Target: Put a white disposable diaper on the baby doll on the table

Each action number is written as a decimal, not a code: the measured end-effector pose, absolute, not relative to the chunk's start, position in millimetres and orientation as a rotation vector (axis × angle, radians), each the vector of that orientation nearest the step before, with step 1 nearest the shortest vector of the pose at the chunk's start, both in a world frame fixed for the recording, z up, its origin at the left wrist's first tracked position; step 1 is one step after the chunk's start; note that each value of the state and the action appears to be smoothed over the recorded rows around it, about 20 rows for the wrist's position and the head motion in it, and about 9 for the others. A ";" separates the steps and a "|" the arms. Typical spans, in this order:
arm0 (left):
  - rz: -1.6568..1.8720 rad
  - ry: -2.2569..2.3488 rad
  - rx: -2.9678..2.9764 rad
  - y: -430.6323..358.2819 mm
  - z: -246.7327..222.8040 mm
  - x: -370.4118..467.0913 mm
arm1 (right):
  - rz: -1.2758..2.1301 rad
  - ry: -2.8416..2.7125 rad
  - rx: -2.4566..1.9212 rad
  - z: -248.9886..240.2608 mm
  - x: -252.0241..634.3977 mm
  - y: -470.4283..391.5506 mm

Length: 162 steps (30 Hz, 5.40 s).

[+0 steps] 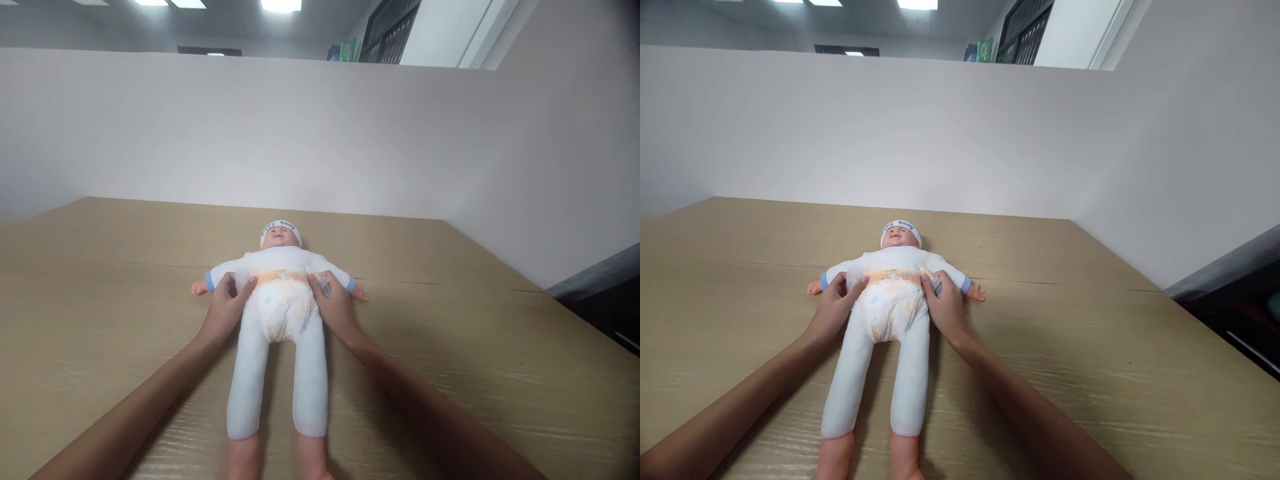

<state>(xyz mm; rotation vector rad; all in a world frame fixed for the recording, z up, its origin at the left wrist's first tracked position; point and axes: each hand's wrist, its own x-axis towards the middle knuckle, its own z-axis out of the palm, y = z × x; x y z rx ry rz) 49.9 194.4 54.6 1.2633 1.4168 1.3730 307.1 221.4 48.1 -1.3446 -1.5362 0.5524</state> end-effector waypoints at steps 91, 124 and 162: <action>0.877 1.074 2.229 211.9 130.3 83.2 | 0.354 -1.805 -0.874 68.4 299.3 203.9; 1.137 1.462 1.581 193.6 34.2 -8.4 | 0.637 -2.638 -1.044 141.6 195.3 284.3; 1.296 1.278 1.769 199.4 50.7 41.4 | 0.669 -2.217 -1.237 153.2 212.6 226.7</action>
